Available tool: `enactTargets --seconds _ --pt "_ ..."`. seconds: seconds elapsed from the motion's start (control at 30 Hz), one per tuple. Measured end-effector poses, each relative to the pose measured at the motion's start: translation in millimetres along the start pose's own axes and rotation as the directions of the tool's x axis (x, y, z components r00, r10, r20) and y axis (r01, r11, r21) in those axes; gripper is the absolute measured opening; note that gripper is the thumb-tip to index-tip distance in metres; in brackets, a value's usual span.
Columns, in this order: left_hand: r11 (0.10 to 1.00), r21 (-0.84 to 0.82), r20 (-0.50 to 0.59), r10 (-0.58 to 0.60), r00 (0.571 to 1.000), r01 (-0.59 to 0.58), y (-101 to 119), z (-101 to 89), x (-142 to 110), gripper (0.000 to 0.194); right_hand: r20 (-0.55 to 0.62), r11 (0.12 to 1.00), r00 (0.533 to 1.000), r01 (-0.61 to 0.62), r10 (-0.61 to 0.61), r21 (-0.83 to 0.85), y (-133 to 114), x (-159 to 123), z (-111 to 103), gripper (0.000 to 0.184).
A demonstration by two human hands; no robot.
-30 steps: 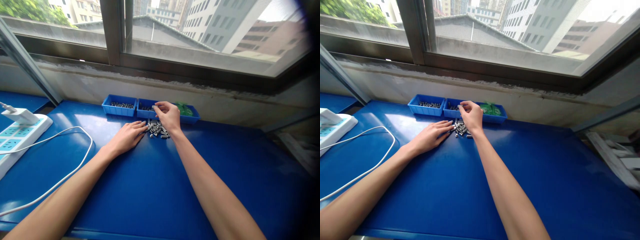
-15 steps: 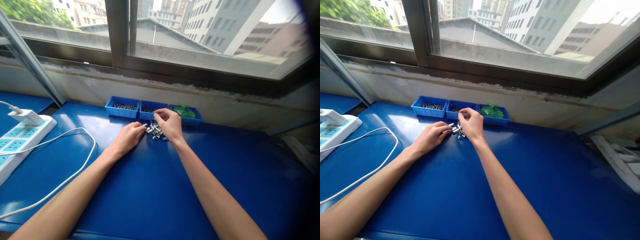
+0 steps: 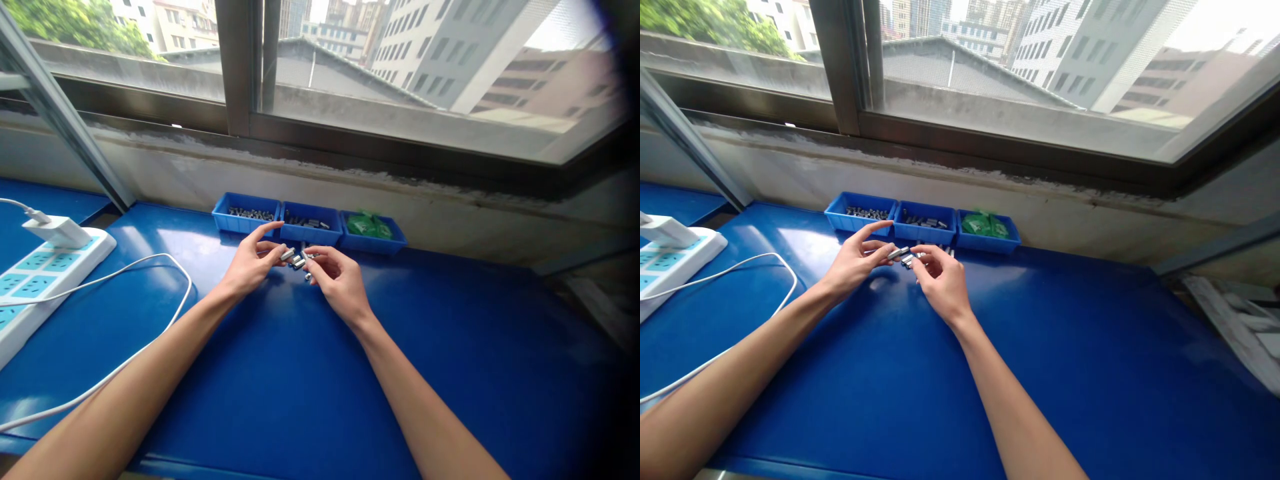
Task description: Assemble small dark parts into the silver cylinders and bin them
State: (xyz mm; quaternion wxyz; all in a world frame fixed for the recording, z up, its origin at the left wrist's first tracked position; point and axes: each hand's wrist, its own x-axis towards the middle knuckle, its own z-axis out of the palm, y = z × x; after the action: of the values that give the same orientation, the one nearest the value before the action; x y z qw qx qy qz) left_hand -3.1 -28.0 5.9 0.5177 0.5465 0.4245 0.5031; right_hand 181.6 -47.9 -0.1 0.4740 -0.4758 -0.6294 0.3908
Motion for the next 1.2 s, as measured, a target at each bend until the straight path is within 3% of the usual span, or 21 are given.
enactTargets --seconds 0.4,0.63,0.97,1.03,1.1,1.2 --pt "0.988 -0.134 0.026 -0.072 0.997 0.075 -0.6 0.2 -2.3 0.075 0.038 0.999 0.999 0.002 0.0 -0.043 0.9 -1.8 2.0 0.028" --pt "0.999 -0.048 -0.008 -0.008 1.0 0.008 1.3 -1.7 -3.9 0.081 0.112 0.999 0.993 0.032 -0.027 -0.038 1.7 -2.7 1.4 0.03" --pt "1.0 -0.003 0.006 -0.012 1.0 0.012 -0.9 2.8 -3.5 0.065 0.095 0.996 0.995 -0.027 0.018 0.086 4.7 0.1 3.4 0.029" --pt "0.998 0.053 0.01 0.014 1.0 -0.015 -3.8 3.1 -2.5 0.055 0.08 0.995 0.996 -0.033 0.025 0.098 4.9 0.4 3.0 0.029" --pt "0.969 0.224 -0.004 0.111 0.994 -0.107 -7.2 2.6 -1.8 0.042 0.042 0.995 0.999 -0.034 0.03 0.094 5.4 1.2 1.4 0.032" --pt "0.744 0.571 0.139 0.33 0.934 -0.347 -13.4 1.1 -2.2 0.032 -0.045 0.997 0.999 -0.022 0.025 0.078 6.2 6.3 -3.0 0.036"
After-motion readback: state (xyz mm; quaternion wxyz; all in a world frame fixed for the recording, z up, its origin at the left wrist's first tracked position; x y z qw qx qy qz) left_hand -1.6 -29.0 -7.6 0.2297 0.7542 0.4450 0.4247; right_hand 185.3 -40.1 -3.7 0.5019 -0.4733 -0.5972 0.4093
